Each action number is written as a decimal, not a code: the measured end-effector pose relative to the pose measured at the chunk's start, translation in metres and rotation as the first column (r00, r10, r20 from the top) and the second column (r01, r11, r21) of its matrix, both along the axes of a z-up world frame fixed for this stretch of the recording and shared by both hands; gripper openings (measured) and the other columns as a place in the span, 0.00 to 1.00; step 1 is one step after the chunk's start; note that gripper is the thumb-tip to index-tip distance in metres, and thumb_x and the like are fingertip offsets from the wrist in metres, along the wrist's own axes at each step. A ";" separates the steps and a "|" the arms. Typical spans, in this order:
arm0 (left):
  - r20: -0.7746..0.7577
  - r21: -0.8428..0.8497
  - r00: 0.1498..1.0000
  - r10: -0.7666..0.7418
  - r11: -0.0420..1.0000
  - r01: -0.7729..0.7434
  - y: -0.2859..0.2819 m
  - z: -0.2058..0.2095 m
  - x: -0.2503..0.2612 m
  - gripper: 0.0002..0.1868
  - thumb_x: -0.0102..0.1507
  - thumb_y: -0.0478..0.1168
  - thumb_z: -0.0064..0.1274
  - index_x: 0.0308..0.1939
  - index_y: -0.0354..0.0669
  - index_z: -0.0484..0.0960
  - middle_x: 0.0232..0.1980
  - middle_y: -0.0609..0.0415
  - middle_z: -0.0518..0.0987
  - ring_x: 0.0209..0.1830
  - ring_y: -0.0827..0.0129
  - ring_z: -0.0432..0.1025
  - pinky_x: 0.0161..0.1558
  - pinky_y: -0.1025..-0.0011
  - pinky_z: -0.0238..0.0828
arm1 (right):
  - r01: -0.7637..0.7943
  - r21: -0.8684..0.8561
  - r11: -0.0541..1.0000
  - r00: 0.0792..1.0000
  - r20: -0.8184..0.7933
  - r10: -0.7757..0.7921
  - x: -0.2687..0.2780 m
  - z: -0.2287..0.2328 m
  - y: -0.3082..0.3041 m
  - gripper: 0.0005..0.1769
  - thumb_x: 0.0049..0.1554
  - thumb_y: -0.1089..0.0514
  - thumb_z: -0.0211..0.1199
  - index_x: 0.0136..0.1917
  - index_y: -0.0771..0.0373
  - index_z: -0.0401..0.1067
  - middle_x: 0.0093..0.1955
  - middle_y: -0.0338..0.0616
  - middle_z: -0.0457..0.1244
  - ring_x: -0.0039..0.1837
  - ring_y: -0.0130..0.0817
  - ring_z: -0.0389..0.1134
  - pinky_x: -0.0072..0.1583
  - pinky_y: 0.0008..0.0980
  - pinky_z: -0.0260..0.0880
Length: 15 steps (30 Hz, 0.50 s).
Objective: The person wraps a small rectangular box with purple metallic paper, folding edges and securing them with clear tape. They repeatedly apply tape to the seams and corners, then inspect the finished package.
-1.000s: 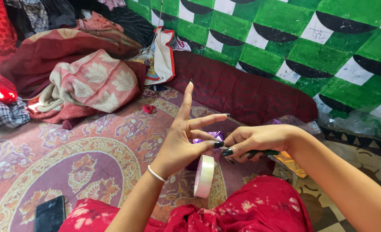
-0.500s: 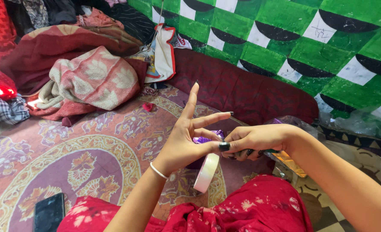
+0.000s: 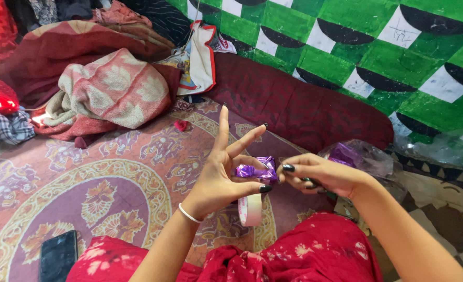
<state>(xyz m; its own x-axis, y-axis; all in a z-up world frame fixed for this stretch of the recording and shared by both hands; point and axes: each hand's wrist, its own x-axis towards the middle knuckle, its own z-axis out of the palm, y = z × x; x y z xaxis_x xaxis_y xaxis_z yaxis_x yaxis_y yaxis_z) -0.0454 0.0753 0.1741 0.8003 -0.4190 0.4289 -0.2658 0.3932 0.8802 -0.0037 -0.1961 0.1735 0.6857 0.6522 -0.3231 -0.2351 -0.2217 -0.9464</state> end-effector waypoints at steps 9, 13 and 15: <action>0.070 0.138 0.997 0.023 0.990 -0.033 -0.004 0.002 -0.006 0.72 0.52 0.20 0.50 0.77 0.63 0.09 0.83 0.50 0.61 0.49 0.71 0.75 0.40 0.79 0.79 | -0.369 -0.184 0.911 0.929 -0.055 0.366 -0.008 0.007 -0.002 0.23 0.57 0.45 0.65 0.55 0.66 0.76 0.32 0.28 0.56 0.32 0.15 0.52 0.34 0.21 0.48; 0.105 0.091 0.993 0.045 0.994 -0.055 -0.004 0.003 -0.009 0.74 0.55 0.21 0.53 0.72 0.63 0.01 0.83 0.49 0.60 0.57 0.67 0.75 0.44 0.80 0.80 | -0.343 -0.172 0.924 0.936 0.024 0.352 -0.003 0.007 -0.012 0.22 0.55 0.46 0.68 0.51 0.68 0.76 0.35 0.29 0.59 0.35 0.16 0.54 0.37 0.21 0.50; 0.125 0.069 0.991 0.048 0.996 -0.057 -0.004 0.004 -0.009 0.75 0.56 0.21 0.54 0.70 0.63 -0.01 0.84 0.49 0.59 0.63 0.64 0.75 0.46 0.79 0.82 | -0.362 -0.116 0.925 0.914 0.149 0.377 -0.002 0.007 -0.017 0.22 0.55 0.46 0.69 0.50 0.67 0.76 0.39 0.29 0.62 0.40 0.16 0.57 0.40 0.21 0.53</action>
